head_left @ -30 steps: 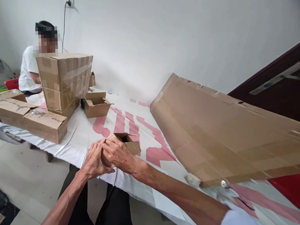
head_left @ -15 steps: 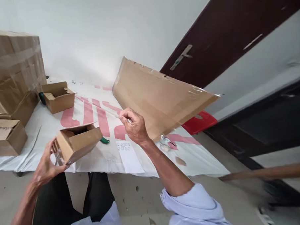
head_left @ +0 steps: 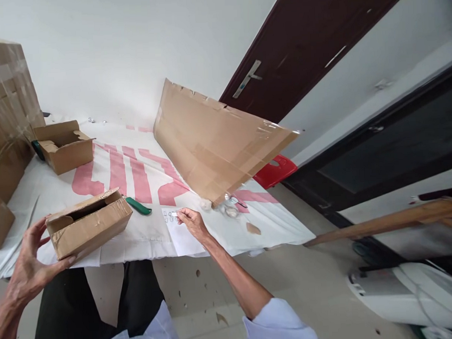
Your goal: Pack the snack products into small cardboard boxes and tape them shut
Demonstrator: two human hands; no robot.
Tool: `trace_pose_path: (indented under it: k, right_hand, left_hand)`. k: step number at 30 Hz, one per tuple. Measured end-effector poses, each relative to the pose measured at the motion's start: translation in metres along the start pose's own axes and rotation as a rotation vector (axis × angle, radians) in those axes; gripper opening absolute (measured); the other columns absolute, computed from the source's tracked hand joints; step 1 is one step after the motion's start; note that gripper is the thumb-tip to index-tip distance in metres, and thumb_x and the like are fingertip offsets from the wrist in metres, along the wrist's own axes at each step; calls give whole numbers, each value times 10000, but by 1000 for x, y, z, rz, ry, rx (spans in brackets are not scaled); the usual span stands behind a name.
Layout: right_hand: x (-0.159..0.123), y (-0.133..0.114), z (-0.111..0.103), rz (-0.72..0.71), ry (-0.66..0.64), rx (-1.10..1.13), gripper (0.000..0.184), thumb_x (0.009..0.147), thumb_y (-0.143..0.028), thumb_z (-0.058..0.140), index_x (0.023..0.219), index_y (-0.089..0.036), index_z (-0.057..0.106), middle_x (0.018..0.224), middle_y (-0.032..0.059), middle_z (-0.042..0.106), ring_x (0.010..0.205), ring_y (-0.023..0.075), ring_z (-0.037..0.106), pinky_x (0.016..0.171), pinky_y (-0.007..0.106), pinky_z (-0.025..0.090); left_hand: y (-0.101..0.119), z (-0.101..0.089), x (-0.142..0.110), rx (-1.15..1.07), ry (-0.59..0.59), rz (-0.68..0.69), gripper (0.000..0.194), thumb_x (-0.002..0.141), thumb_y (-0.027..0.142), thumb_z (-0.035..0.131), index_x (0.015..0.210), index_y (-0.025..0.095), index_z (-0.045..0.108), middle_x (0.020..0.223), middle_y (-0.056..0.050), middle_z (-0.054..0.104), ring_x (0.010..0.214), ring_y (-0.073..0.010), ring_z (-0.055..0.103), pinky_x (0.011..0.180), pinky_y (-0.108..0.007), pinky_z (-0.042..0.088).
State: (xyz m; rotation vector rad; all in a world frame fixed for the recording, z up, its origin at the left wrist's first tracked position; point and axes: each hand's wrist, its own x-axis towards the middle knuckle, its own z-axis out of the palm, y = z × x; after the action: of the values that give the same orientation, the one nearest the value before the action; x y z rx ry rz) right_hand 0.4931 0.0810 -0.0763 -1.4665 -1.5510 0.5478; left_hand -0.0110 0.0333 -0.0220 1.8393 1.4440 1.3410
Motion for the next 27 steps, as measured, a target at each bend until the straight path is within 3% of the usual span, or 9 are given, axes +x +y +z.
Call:
trace_pose_path:
  k: [3, 10, 19, 27]
  right_hand:
    - [-2, 10, 0, -4, 17, -21, 369, 936, -530, 527, 795, -208, 638, 674, 20, 635, 615, 176, 584, 600, 293, 501]
    - [-4, 30, -15, -140, 95, -217, 229, 967, -380, 528, 790, -240, 562, 801, 28, 631, 781, 198, 585, 773, 332, 473]
    - [-13, 58, -21, -264, 65, -434, 238, 1027, -246, 472, 801, -251, 547, 882, 77, 649, 891, 232, 596, 842, 349, 477]
    - [-12, 64, -20, -299, 21, -554, 259, 1043, -184, 456, 818, -238, 575, 897, 79, 655, 908, 227, 587, 843, 324, 471]
  left_hand:
    - [2, 0, 0, -22, 5, 11, 1093, 630, 528, 964, 1549, 283, 426, 1587, -182, 469, 1461, -475, 509, 1092, -720, 542]
    - [11, -3, 3, -25, -49, 49, 731, 713, 515, 913, 1295, 282, 536, 1621, -161, 471, 1496, -462, 480, 1081, -721, 544]
    - [-2, -11, 10, 88, -98, 90, 873, 748, 606, 852, 1488, 307, 498, 1599, -140, 450, 1445, -447, 529, 1023, -657, 614]
    - [11, -13, 16, 124, -121, 61, 847, 741, 628, 833, 1465, 323, 515, 1539, -134, 476, 1410, -453, 546, 984, -653, 637]
